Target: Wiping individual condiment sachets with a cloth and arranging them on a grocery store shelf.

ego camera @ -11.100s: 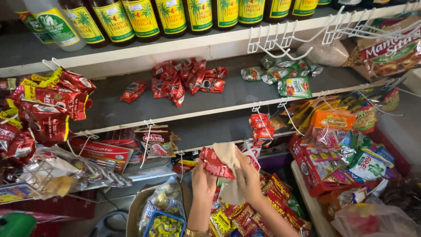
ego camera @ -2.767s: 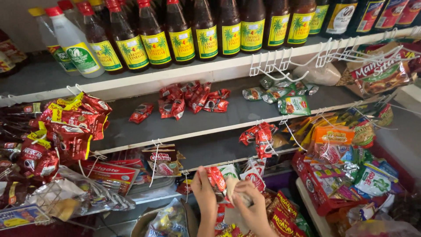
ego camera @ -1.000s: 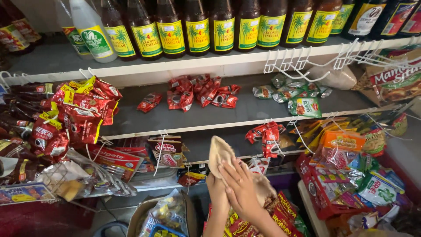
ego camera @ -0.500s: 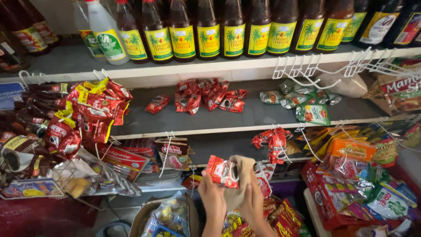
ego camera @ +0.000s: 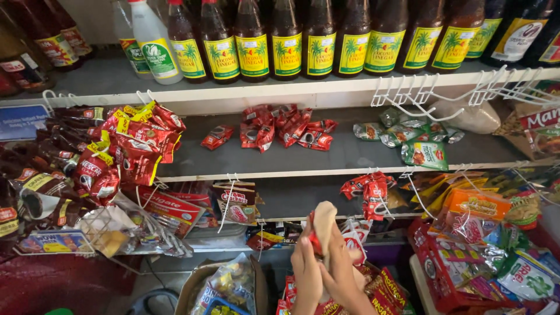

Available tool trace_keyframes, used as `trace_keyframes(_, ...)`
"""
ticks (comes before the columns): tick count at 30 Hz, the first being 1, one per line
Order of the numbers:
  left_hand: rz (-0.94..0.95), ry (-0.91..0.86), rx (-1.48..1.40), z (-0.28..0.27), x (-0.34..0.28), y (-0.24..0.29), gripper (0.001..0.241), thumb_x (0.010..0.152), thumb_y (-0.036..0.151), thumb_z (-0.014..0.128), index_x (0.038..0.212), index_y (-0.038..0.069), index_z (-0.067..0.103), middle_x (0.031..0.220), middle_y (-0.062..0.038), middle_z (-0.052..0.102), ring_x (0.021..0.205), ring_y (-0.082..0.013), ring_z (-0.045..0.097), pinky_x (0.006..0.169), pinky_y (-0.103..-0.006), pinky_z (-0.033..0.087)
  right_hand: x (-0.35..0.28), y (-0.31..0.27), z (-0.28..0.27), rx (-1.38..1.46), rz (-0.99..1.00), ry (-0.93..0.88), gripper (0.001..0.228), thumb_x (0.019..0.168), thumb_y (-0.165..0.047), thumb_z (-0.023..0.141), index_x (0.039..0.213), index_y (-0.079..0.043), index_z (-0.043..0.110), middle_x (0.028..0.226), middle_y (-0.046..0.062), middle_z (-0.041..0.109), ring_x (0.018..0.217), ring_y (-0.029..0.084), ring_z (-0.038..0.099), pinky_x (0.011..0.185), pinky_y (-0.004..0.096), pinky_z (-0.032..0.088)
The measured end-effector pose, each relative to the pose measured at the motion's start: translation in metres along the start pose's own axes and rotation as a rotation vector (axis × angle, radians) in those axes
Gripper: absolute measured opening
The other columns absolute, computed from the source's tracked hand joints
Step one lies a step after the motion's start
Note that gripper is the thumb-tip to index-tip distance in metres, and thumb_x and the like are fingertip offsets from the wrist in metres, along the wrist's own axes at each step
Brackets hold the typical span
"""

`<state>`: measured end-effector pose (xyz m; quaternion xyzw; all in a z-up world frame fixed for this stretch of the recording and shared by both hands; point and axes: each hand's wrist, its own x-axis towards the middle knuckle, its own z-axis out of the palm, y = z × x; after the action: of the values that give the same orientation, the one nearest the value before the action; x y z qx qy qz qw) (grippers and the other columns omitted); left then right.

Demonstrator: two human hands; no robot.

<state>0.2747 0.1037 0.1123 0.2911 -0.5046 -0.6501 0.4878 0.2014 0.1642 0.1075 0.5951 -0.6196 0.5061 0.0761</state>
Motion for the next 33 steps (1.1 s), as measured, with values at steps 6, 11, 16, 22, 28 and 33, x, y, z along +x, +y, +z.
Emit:
trace_keyframes(6, 0.462, -0.130, 0.545, -0.009, -0.017, 0.005, 0.048, 0.104, 0.022, 0.056, 0.146, 0.000, 0.054, 0.138, -0.022, 0.063, 0.131, -0.0293, 0.060, 0.115, -0.0451, 0.043, -0.019, 0.042, 0.018, 0.534, 0.435, 0.144, 0.054, 0.092, -0.010, 0.062, 0.144, 0.001, 0.051, 0.128, 0.015, 0.068, 0.115, 0.023, 0.068, 0.098, 0.036, 0.053)
trace_keyframes(11, 0.089, -0.088, 0.368, -0.030, 0.017, 0.011, 0.055, 0.088, 0.033, 0.072, 0.134, 0.006, 0.062, 0.124, -0.013, 0.070, 0.115, -0.0251, 0.065, 0.101, -0.0399, 0.051, -0.023, 0.060, 0.000, 0.690, 0.571, 0.079, 0.043, 0.086, -0.006, 0.070, 0.127, 0.006, 0.064, 0.115, 0.012, 0.073, 0.103, 0.015, 0.067, 0.090, 0.031, 0.053)
trace_keyframes(16, -0.146, -0.240, -0.028, -0.043, 0.030, -0.020, 0.054, 0.091, 0.036, 0.067, 0.136, 0.007, 0.058, 0.125, -0.008, 0.068, 0.117, -0.0165, 0.063, 0.100, -0.0324, 0.049, -0.023, 0.062, 0.007, 0.791, 0.588, -0.140, 0.037, 0.078, 0.000, 0.084, 0.112, 0.009, 0.073, 0.093, 0.011, 0.077, 0.081, 0.014, 0.070, 0.074, 0.030, 0.057)
trace_keyframes(22, -0.252, -0.020, -0.154, -0.064, 0.028, -0.095, 0.051, 0.107, 0.039, 0.056, 0.109, -0.010, 0.069, 0.093, -0.012, 0.069, 0.079, -0.0176, 0.062, 0.072, -0.0344, 0.050, -0.010, 0.031, -0.004, 0.769, 0.849, 0.224, 0.030, 0.083, 0.000, 0.074, 0.112, 0.006, 0.074, 0.096, 0.010, 0.080, 0.083, 0.015, 0.074, 0.077, 0.029, 0.058)
trace_keyframes(28, -0.330, 0.032, -0.191, -0.044, 0.017, -0.106, 0.045, 0.105, 0.037, 0.053, 0.117, -0.006, 0.064, 0.105, -0.011, 0.068, 0.089, -0.0171, 0.065, 0.081, -0.0328, 0.053, -0.025, 0.011, 0.003, 0.504, 0.688, 0.043, 0.050, 0.092, -0.004, 0.055, 0.141, 0.002, 0.050, 0.130, 0.018, 0.067, 0.112, 0.025, 0.067, 0.094, 0.040, 0.055)
trace_keyframes(33, -0.316, -0.216, -0.127, -0.024, 0.002, -0.066, 0.060, 0.104, 0.044, 0.042, 0.145, 0.001, 0.047, 0.137, -0.014, 0.061, 0.123, -0.0210, 0.060, 0.104, -0.0328, 0.048, 0.010, -0.015, -0.007, -0.287, 0.035, -0.039, 0.044, 0.100, -0.011, 0.053, 0.144, -0.004, 0.055, 0.149, 0.030, 0.051, 0.132, 0.048, 0.053, 0.109, 0.050, 0.041)
